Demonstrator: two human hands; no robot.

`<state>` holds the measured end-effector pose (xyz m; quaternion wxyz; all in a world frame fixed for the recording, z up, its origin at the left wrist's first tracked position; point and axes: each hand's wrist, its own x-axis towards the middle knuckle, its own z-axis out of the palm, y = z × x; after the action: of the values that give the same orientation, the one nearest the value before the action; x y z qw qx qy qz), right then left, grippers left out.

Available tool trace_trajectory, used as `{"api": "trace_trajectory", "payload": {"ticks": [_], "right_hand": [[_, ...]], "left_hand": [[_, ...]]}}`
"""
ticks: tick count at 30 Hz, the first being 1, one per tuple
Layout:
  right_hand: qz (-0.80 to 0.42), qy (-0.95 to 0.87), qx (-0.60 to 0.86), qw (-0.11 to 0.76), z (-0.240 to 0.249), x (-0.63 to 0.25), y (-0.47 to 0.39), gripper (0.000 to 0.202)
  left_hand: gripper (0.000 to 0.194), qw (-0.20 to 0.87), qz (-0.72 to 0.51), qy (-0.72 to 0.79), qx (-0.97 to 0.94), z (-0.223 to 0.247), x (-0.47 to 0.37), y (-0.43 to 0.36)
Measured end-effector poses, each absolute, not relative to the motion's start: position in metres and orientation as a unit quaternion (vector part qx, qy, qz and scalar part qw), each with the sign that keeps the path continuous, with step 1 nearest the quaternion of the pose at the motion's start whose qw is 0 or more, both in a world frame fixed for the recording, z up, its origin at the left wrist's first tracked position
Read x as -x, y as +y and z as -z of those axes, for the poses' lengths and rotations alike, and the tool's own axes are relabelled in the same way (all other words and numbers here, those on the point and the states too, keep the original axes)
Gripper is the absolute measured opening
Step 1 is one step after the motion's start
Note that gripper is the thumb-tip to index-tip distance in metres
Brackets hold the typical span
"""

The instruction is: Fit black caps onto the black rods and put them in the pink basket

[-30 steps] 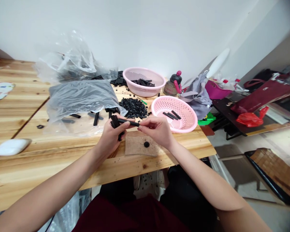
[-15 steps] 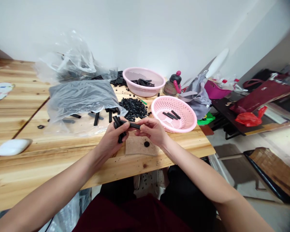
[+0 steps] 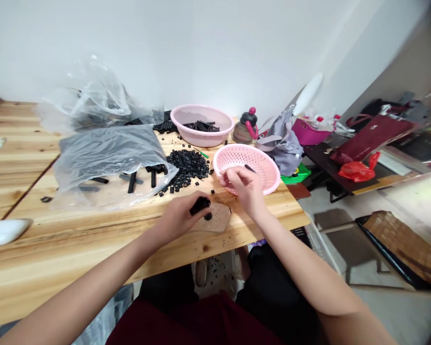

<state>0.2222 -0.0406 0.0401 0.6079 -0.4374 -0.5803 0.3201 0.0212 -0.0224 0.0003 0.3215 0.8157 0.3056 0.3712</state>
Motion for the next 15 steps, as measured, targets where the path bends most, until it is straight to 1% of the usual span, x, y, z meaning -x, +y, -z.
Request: {"api": "trace_trajectory", "payload": {"ticks": [2,4,6,8,12,15], "right_hand": [[-0.344,-0.596,0.436,0.580,-0.027,-0.212,-0.043,0.029],[-0.384,-0.601,0.425,0.557,-0.016,-0.200,-0.047,0.030],[-0.415,-0.584,0.417,0.559,-0.008,-0.189,-0.050,0.033],[-0.440,-0.555,0.409,0.575,-0.003,-0.182,-0.051,0.033],[-0.498,-0.515,0.384,0.583,0.001,-0.177,-0.047,0.033],[-0.518,-0.507,0.376,0.578,0.004,-0.171,-0.045,0.028]], "left_hand": [[0.020,0.301,-0.352,0.295,-0.836,0.003,-0.026,-0.023],[0.027,0.290,-0.349,0.302,-0.839,0.004,-0.029,-0.023],[0.038,0.289,-0.360,0.320,-0.827,0.004,-0.029,-0.023],[0.042,0.294,-0.383,0.334,-0.809,0.003,-0.027,-0.023],[0.028,0.296,-0.484,0.361,-0.740,0.001,-0.020,-0.024],[0.026,0.320,-0.520,0.360,-0.705,0.001,-0.017,-0.022]]}}
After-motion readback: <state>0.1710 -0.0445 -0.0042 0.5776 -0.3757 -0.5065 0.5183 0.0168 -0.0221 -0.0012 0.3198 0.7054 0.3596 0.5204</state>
